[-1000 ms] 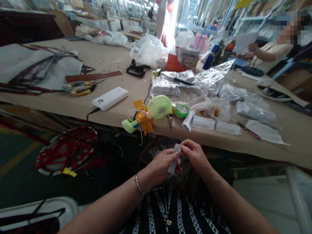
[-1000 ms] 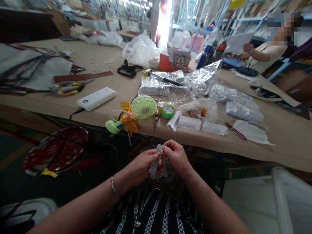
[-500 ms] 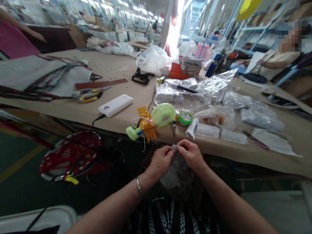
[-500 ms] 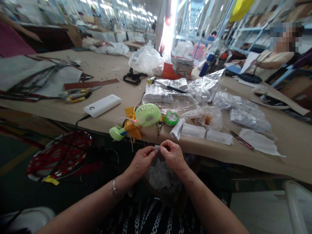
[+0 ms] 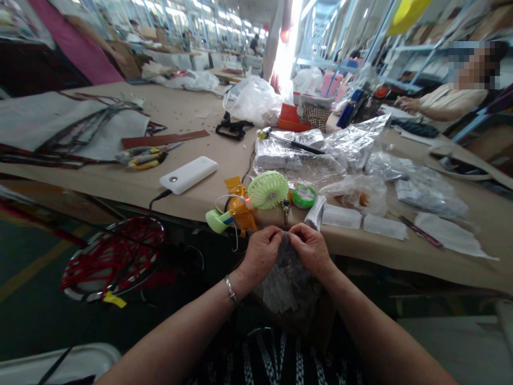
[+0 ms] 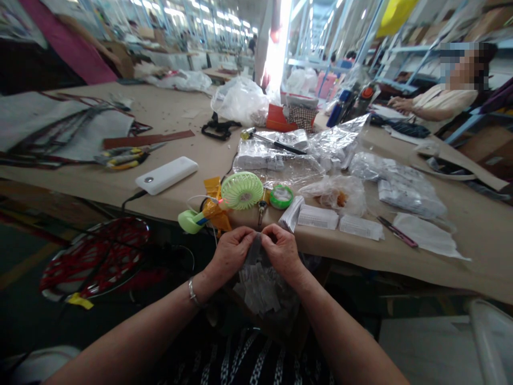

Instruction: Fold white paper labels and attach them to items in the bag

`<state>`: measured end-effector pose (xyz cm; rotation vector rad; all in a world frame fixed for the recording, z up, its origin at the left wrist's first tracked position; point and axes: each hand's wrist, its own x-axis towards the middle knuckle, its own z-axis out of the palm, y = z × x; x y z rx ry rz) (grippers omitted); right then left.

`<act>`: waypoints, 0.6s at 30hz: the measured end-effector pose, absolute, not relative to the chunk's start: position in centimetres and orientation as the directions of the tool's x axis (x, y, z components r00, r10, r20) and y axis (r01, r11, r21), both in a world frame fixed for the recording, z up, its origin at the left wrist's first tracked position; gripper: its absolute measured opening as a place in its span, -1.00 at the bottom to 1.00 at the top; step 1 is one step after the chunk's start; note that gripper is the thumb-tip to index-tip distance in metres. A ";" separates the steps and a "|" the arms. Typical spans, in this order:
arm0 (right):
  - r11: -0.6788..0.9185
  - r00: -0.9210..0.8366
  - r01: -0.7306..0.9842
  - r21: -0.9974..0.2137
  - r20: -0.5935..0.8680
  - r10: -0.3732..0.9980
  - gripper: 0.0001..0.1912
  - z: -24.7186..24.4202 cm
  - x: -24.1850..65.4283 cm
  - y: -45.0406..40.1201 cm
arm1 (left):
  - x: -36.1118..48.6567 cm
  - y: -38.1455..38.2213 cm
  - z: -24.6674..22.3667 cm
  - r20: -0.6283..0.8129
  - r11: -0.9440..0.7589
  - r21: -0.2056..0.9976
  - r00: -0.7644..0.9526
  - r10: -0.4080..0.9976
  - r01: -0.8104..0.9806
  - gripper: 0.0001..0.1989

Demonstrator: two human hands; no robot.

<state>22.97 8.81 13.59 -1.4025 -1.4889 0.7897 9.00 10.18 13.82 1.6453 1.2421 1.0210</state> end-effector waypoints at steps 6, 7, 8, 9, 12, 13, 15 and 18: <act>0.169 0.076 0.408 -0.897 0.217 0.973 -0.85 13.8 22.9 9.0 | 9.1 10.3 13.8 0.147 -0.195 0.931 0.169 0.975 0.310 -0.80; 0.172 0.074 0.407 -0.897 0.220 0.973 -0.86 13.8 22.9 9.0 | 9.1 10.4 13.9 0.147 -0.194 0.930 0.168 0.975 0.311 -0.80; 0.174 0.074 0.409 -0.896 0.222 0.972 -0.86 13.8 22.9 9.1 | 9.1 10.4 13.9 0.145 -0.192 0.930 0.167 0.975 0.313 -0.80; 0.176 0.074 0.414 -0.893 0.226 0.971 -0.86 13.7 22.9 9.2 | 9.1 10.5 13.9 0.142 -0.189 0.930 0.167 0.976 0.315 -0.80; 0.183 0.071 0.429 -0.884 0.235 0.969 -0.87 13.5 23.0 9.3 | 9.1 10.6 13.9 0.135 -0.184 0.929 0.168 0.976 0.321 -0.80; 0.187 0.067 0.433 -0.882 0.238 0.969 -0.87 13.4 23.1 9.3 | 9.2 10.7 13.9 0.135 -0.185 0.929 0.171 0.976 0.321 -0.80; 0.192 0.056 0.438 -0.878 0.240 0.969 -0.87 13.3 23.1 9.3 | 9.2 10.7 13.8 0.136 -0.187 0.929 0.176 0.975 0.319 -0.80; 0.199 0.058 0.448 -0.872 0.250 0.967 -0.87 13.3 23.1 9.3 | 9.3 10.9 13.7 0.144 -0.195 0.923 0.173 0.974 0.331 -0.79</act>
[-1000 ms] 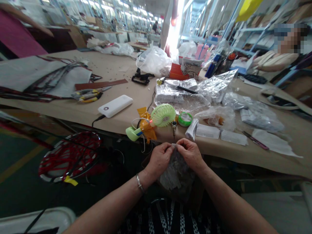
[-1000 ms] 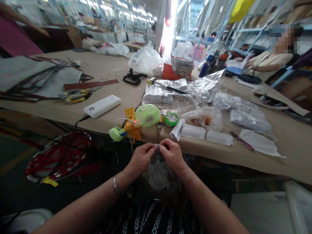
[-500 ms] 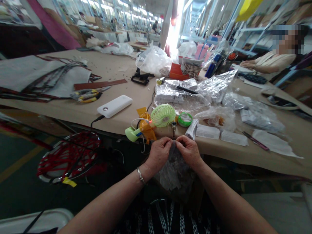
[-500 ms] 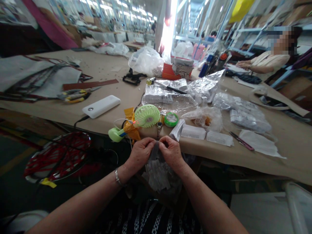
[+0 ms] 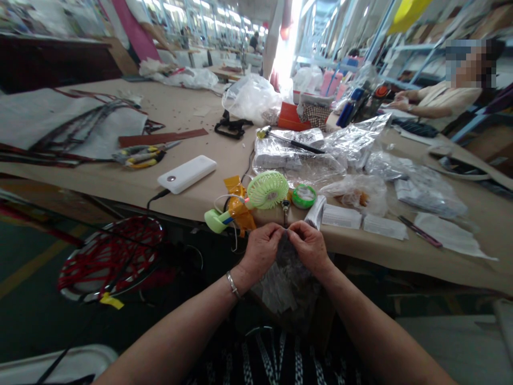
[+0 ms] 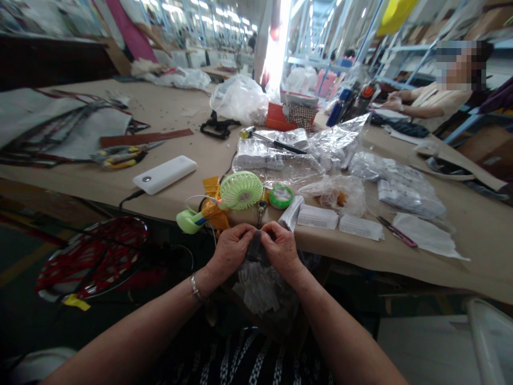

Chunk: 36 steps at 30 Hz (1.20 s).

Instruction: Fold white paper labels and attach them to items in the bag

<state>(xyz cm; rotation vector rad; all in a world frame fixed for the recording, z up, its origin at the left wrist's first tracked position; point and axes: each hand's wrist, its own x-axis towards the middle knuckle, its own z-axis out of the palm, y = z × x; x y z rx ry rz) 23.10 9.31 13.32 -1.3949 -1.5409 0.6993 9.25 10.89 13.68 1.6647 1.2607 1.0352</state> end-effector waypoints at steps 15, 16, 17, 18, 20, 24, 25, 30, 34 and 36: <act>0.202 -0.013 0.443 -0.874 0.218 0.976 -0.84 14.1 23.5 7.0 | 8.5 9.5 13.6 0.077 -0.123 0.947 0.163 0.984 0.297 -0.78; 0.227 -0.030 0.480 -0.847 0.243 0.970 -0.85 14.8 23.7 6.7 | 8.2 9.4 13.3 0.058 -0.103 0.948 0.154 0.986 0.302 -0.78; 0.267 -0.050 0.527 -0.807 0.284 0.957 -0.85 15.5 24.0 6.6 | 8.0 9.4 12.9 0.033 -0.077 0.947 0.145 0.989 0.311 -0.78; 0.318 -0.079 0.579 -0.750 0.337 0.938 -0.85 16.3 24.3 6.8 | 7.8 9.4 12.4 0.016 -0.060 0.946 0.138 0.990 0.318 -0.77; 0.428 -0.151 0.685 -0.589 0.461 0.875 -0.85 17.8 25.2 7.7 | 7.4 9.4 11.4 -0.010 -0.047 0.950 0.179 0.984 0.310 -0.76; 0.415 -0.232 0.884 -0.215 0.569 0.789 -0.81 19.5 26.7 11.4 | 7.0 9.4 9.9 -0.049 -0.029 0.930 0.201 0.978 0.368 -0.70; 0.365 -0.225 0.918 -0.152 0.558 0.799 -0.76 19.5 27.0 12.3 | 7.0 9.3 9.8 -0.068 -0.018 0.921 0.205 0.976 0.389 -0.70; 0.331 -0.238 0.938 -0.098 0.513 0.825 -0.84 18.4 28.4 14.1 | 7.2 8.5 9.8 -0.101 -0.007 0.899 0.223 0.970 0.437 -0.76; 0.383 -0.100 0.871 -0.306 0.654 0.750 -0.88 17.2 30.6 12.4 | 7.5 8.3 9.6 -0.129 0.009 0.885 0.225 0.966 0.466 -0.76; 0.383 -0.068 0.859 -0.340 0.665 0.744 -0.84 16.2 31.3 11.0 | 7.8 8.2 9.4 -0.141 0.006 0.874 0.242 0.960 0.486 -0.77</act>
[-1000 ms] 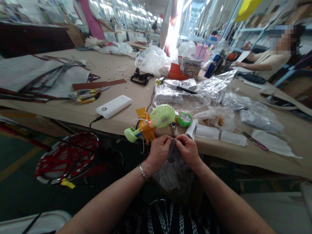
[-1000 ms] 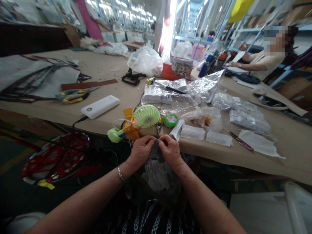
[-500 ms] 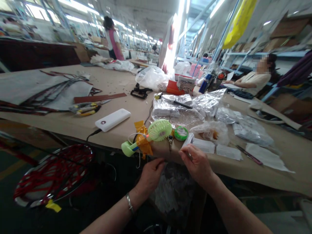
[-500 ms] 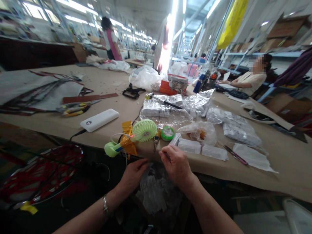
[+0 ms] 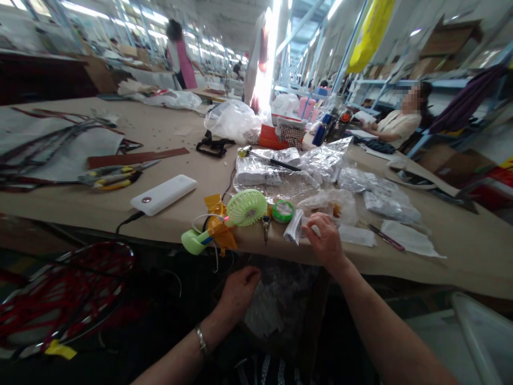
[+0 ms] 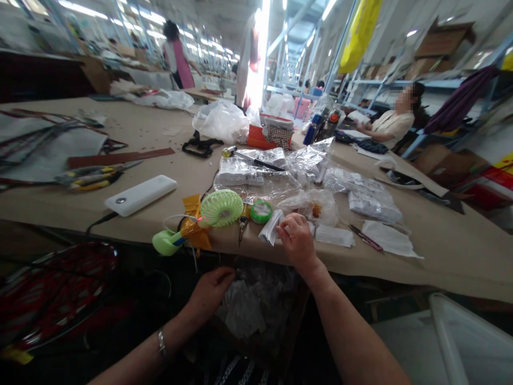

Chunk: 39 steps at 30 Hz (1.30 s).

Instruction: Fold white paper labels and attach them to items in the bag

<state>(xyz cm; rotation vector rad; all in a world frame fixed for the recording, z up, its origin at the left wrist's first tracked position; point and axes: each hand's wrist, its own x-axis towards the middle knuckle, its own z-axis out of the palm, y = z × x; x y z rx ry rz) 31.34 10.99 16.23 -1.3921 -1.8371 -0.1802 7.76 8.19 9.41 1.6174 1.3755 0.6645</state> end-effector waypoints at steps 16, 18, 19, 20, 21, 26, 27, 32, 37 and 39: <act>0.481 -0.140 0.815 -0.323 0.696 0.704 -0.79 12.0 31.3 8.1 | 10.0 7.1 10.8 -0.119 -0.006 0.938 0.337 0.934 0.347 -0.78; 0.490 -0.092 0.784 -0.380 0.710 0.698 -0.82 12.1 31.4 8.1 | 10.6 7.1 11.1 -0.133 0.029 0.957 0.345 0.929 0.290 -0.81; 0.490 -0.070 0.772 -0.405 0.712 0.698 -0.84 12.2 31.4 7.9 | 10.9 7.1 11.3 -0.160 0.070 0.965 0.353 0.922 0.254 -0.82; 0.490 -0.053 0.762 -0.423 0.714 0.698 -0.85 12.4 31.3 7.7 | 11.3 7.1 11.7 -0.201 0.132 0.969 0.361 0.911 0.208 -0.82; 0.492 -0.045 0.756 -0.432 0.716 0.697 -0.86 12.7 31.2 7.4 | 11.7 7.1 12.1 -0.252 0.212 0.966 0.370 0.894 0.147 -0.82; 0.559 -0.158 0.736 -0.382 0.705 0.691 -0.87 13.6 29.9 4.9 | 13.7 7.3 14.0 -0.389 0.578 0.764 0.509 0.768 -0.287 -0.72; 0.578 -0.197 0.727 -0.371 0.694 0.693 -0.86 13.6 29.6 4.3 | 14.1 7.4 14.2 -0.375 0.607 0.713 0.540 0.753 -0.351 -0.72; 0.651 -0.353 0.679 -0.339 0.626 0.695 -0.81 13.1 28.8 2.4 | 15.1 7.6 14.1 -0.375 0.618 0.636 0.514 0.771 -0.463 -0.87; 0.470 -0.237 0.832 -0.294 0.578 0.781 -0.64 13.4 30.9 4.1 | 14.7 7.5 13.6 -0.491 0.647 0.675 0.438 0.753 -0.355 -0.93; 0.306 -0.135 0.925 -0.223 0.561 0.817 -0.55 13.4 31.9 5.1 | 14.4 7.4 13.4 -0.510 0.647 0.702 0.424 0.749 -0.298 -0.92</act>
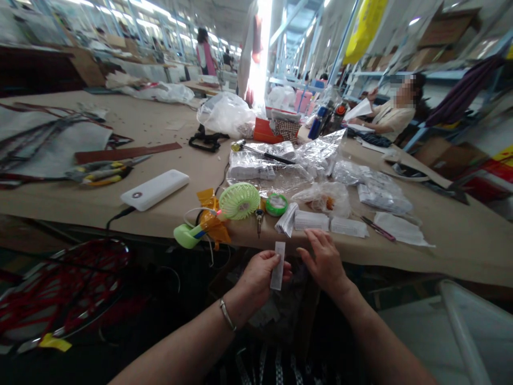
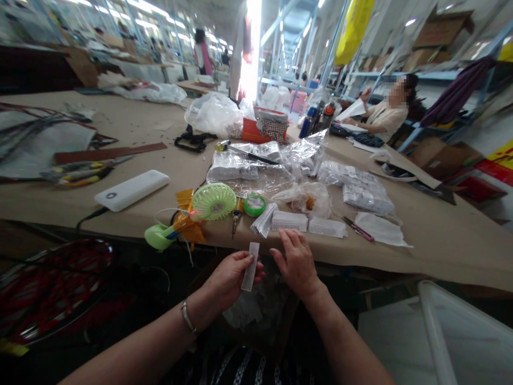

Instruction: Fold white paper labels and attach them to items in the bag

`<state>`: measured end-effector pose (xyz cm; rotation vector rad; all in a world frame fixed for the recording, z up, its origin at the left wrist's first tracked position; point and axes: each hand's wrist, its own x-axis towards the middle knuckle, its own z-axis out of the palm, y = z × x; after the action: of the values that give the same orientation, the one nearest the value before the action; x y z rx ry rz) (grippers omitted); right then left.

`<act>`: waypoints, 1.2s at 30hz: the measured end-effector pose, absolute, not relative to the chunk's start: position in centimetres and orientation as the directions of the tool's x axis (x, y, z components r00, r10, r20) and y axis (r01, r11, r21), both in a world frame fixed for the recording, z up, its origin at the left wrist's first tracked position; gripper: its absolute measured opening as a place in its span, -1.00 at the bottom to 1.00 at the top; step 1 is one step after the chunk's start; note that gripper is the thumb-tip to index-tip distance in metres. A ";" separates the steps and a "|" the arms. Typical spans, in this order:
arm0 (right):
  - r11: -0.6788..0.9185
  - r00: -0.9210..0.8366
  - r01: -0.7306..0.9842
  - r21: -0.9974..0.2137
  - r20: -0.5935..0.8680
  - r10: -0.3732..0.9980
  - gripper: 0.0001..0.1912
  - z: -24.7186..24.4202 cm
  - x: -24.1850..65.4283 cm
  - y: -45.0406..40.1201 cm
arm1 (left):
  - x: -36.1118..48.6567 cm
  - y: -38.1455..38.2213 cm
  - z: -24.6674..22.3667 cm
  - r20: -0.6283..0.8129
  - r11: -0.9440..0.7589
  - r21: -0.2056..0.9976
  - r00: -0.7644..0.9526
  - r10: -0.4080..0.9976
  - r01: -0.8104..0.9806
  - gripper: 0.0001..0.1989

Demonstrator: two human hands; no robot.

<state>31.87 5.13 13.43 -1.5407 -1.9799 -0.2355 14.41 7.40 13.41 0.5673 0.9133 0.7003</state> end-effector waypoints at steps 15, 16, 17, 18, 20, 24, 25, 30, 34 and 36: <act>0.265 0.025 0.896 -0.356 0.638 0.769 -0.84 13.1 34.2 5.8 | 13.6 7.2 13.4 -0.574 0.696 0.683 0.425 0.700 -0.223 -0.90; 0.307 0.040 0.865 -0.397 0.665 0.746 -0.85 13.2 33.8 5.5 | 13.5 7.2 13.6 -0.576 0.703 0.674 0.434 0.693 -0.229 -0.90; 0.364 0.030 0.831 -0.421 0.687 0.726 -0.86 13.4 33.3 5.1 | 13.5 7.2 13.7 -0.576 0.712 0.661 0.448 0.684 -0.237 -0.90; 0.430 -0.012 0.795 -0.427 0.698 0.716 -0.87 13.5 32.7 4.6 | 13.5 7.1 13.8 -0.571 0.720 0.647 0.468 0.675 -0.249 -0.90; 0.564 -0.181 0.727 -0.391 0.684 0.707 -0.88 13.6 31.1 3.6 | 13.6 7.1 14.0 -0.531 0.725 0.628 0.527 0.664 -0.282 -0.90; 0.689 -0.433 0.659 -0.302 0.597 0.675 -0.86 13.3 28.8 2.5 | 13.9 6.9 14.1 -0.424 0.693 0.610 0.580 0.696 -0.385 -0.94; 0.695 -0.448 0.658 -0.290 0.592 0.671 -0.86 13.2 28.5 2.4 | 14.0 6.8 14.2 -0.414 0.689 0.603 0.581 0.701 -0.401 -0.94; 0.717 -0.479 0.638 -0.282 0.584 0.656 -0.86 12.6 28.7 2.5 | 13.7 6.7 14.2 -0.424 0.693 0.619 0.585 0.691 -0.369 -0.87; 0.724 -0.505 0.631 -0.280 0.560 0.657 -0.84 12.8 28.8 2.1 | 13.8 6.6 14.0 -0.451 0.693 0.625 0.558 0.696 -0.360 -0.90; 0.709 -0.502 0.648 -0.278 0.545 0.672 -0.82 13.1 29.4 2.0 | 13.9 6.5 13.9 -0.459 0.697 0.620 0.555 0.694 -0.360 -0.93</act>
<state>29.40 2.00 13.06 -1.0002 -2.2739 0.0490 13.86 6.52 13.93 0.4944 0.7493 0.6533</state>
